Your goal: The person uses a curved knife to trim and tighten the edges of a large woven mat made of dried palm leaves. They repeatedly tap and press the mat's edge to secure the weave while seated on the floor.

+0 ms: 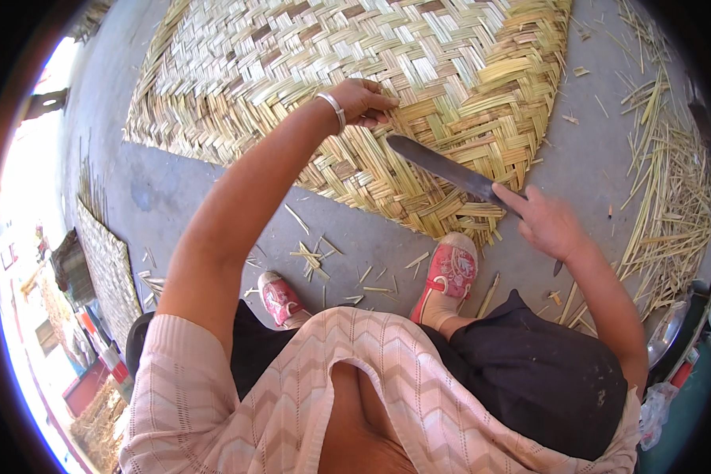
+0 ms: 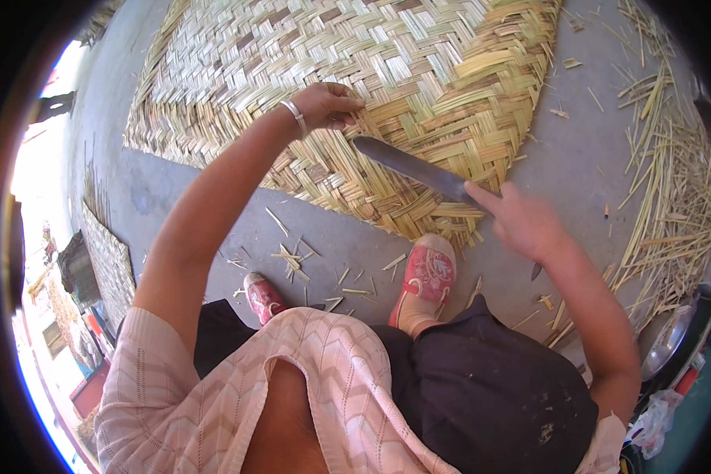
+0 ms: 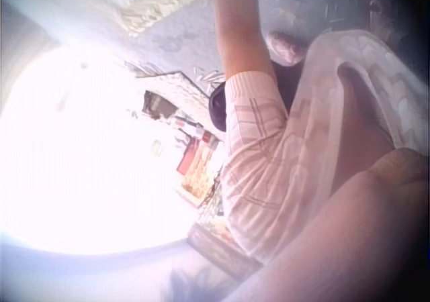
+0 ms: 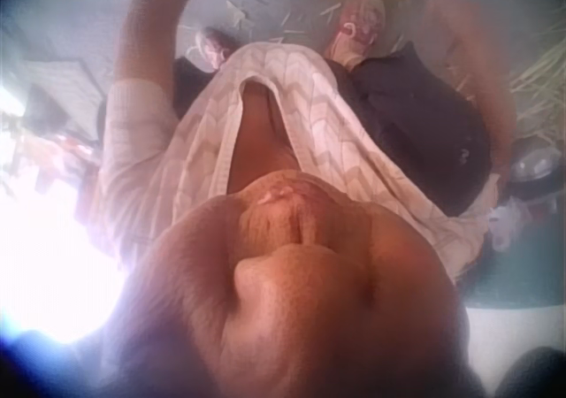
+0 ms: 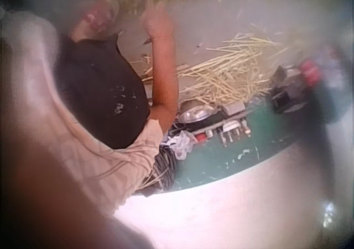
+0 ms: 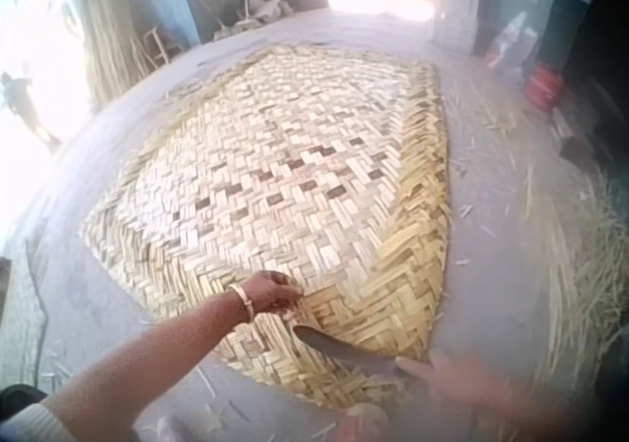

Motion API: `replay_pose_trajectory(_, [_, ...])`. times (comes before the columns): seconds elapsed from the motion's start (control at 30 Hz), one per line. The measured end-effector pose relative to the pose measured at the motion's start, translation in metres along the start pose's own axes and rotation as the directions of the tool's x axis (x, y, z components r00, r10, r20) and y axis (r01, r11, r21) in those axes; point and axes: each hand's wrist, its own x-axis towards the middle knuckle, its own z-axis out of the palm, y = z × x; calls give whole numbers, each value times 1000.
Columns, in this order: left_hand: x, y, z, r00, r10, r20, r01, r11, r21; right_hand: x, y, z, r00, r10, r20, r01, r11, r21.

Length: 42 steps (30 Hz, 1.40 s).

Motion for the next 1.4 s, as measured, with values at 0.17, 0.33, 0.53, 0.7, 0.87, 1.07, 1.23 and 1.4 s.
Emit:
replay_pose_trajectory(0.17, [4,34,-10,995,-1,99,-62,768,638,29,0,-30,993,-75,-94,74,997,-13])
replay_pose_trajectory(0.33, [6,58,-5,967,86,241,-255,418,872,34,-1,-48,982,-168,-85,157,980,-124])
replay_pose_trajectory(0.53, [18,66,-1,973,-97,212,-173,309,935,42,-6,-53,985,-160,-72,147,977,-151])
replay_pose_trajectory(0.7, [23,62,6,964,-15,266,-263,108,959,56,-4,-54,989,-137,-53,131,985,-111])
replay_pose_trajectory(0.87, [17,42,14,974,120,192,-196,20,980,71,0,-48,991,-129,-29,125,986,-114])
replay_pose_trajectory(1.07, [4,13,37,974,208,91,-83,-51,995,88,5,-41,993,-107,50,110,992,-58])
replay_pose_trajectory(1.23, [7,-3,37,986,163,34,-35,7,999,87,8,-42,991,-84,106,89,995,-37])
replay_pose_trajectory(1.4, [-14,8,70,977,211,21,-89,318,944,88,4,-38,991,-80,104,77,996,34])
